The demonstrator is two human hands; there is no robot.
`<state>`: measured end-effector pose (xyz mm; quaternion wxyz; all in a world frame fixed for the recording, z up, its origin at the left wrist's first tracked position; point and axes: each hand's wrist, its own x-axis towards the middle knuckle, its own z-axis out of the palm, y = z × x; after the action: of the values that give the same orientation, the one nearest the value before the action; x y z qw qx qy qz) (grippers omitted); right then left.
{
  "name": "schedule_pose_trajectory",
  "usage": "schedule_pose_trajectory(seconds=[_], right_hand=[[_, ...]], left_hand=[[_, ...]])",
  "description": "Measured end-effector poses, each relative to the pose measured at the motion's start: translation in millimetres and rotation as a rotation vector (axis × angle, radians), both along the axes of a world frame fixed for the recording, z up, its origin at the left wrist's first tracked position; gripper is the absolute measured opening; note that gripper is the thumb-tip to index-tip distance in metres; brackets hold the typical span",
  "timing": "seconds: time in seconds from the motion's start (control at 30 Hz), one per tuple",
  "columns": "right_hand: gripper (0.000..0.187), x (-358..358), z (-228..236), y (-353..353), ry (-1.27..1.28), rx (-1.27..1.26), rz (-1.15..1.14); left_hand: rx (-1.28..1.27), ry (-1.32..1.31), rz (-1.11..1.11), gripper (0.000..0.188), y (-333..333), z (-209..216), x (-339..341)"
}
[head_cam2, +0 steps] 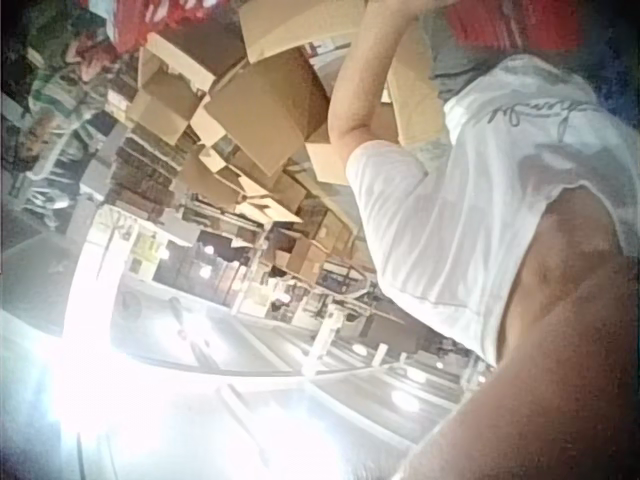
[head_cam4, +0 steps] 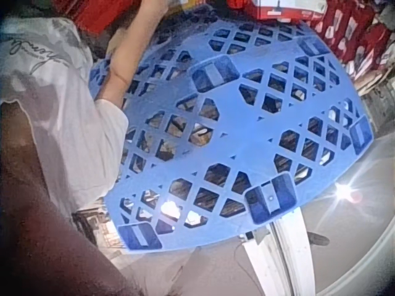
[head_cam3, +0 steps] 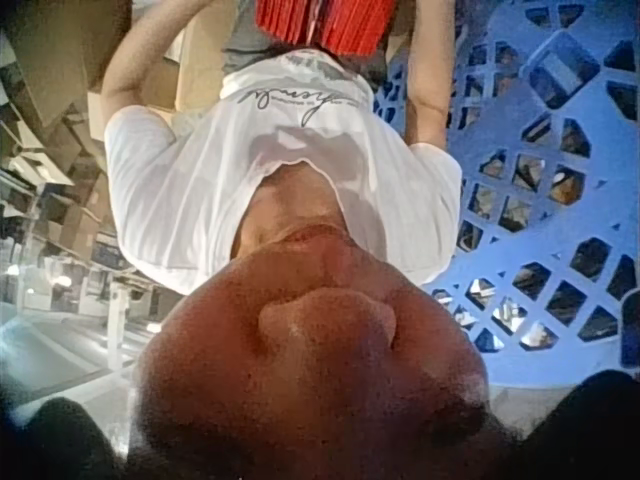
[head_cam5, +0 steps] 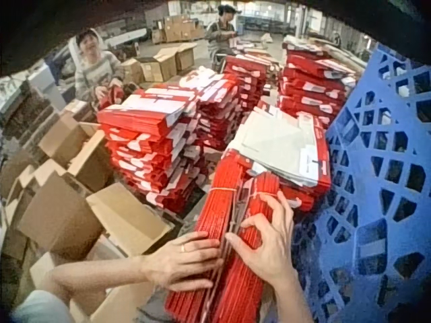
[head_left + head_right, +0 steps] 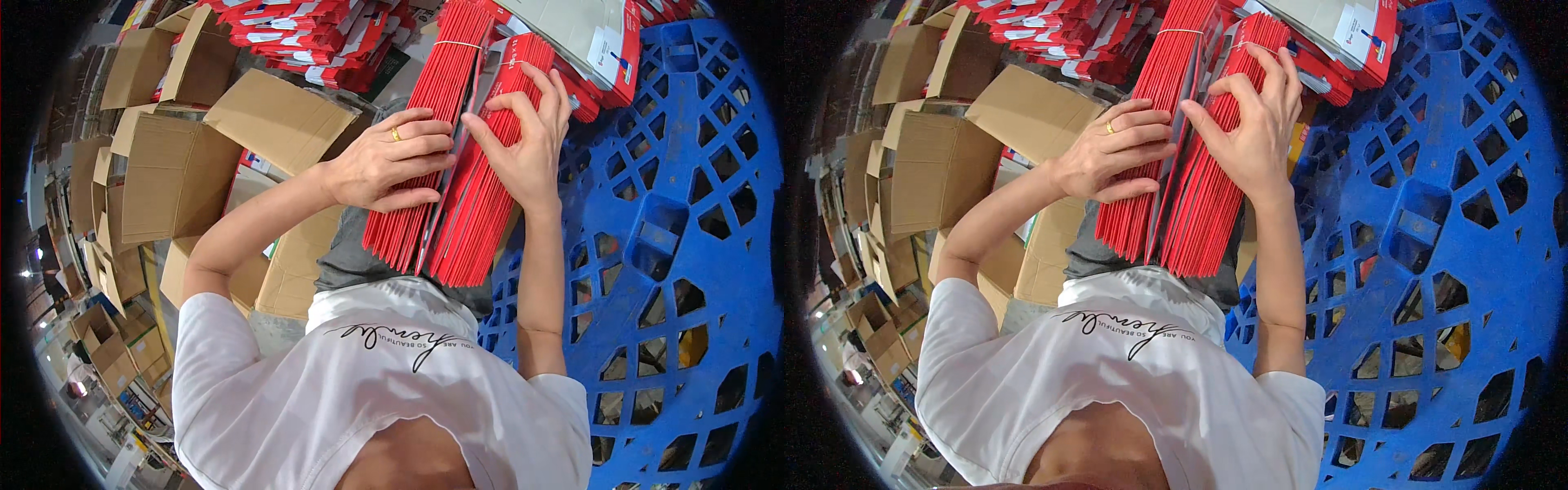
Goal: The person sits on the floor in a warehouse and repeatedly picks up stacks of red envelopes from a blue crate. They fan the envelopes to inspect them, then place the stacks into cardboard boxes. The process is repeated continuously.
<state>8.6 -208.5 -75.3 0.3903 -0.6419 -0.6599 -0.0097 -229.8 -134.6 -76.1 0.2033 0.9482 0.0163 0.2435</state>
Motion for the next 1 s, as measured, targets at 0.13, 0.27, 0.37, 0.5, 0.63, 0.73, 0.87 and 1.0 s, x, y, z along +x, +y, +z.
schedule_pose_trajectory(seconds=[0.13,0.27,0.37,0.5,0.63,0.73,0.87,1.0], right_hand=[[0.036,7.7,5.7,-6.6,0.0,-0.043,-0.001],[0.051,7.0,6.8,-7.3,-0.09,-0.04,0.09],[0.04,8.5,5.3,-7.6,-0.132,-0.023,0.09],[0.029,12.6,12.9,-8.2,-0.174,0.021,0.046],[0.026,10.8,15.9,-5.7,-0.263,0.029,-0.004],[0.035,-0.1,19.7,-3.4,-0.248,0.021,-0.041],[0.038,3.6,16.3,-5.0,-0.214,0.003,-0.043],[0.031,7.9,16.4,-11.5,-0.143,-0.042,-0.007]], left_hand=[[-0.006,-0.009,-0.015,0.041,2.1,-4.1,-0.2],[0.017,-0.02,-0.012,0.042,0.0,-4.7,2.3],[0.034,-0.004,-0.001,0.044,-0.5,-1.8,2.4],[0.054,0.019,0.0,0.046,3.2,-5.1,-3.5],[0.055,0.015,0.013,0.047,-0.6,-5.5,-0.4],[0.022,0.002,0.035,0.046,-6.7,-1.9,5.4],[0.052,-0.06,0.032,0.038,-3.6,-4.1,4.7],[0.027,-0.06,0.006,0.037,0.2,-4.1,0.5]])
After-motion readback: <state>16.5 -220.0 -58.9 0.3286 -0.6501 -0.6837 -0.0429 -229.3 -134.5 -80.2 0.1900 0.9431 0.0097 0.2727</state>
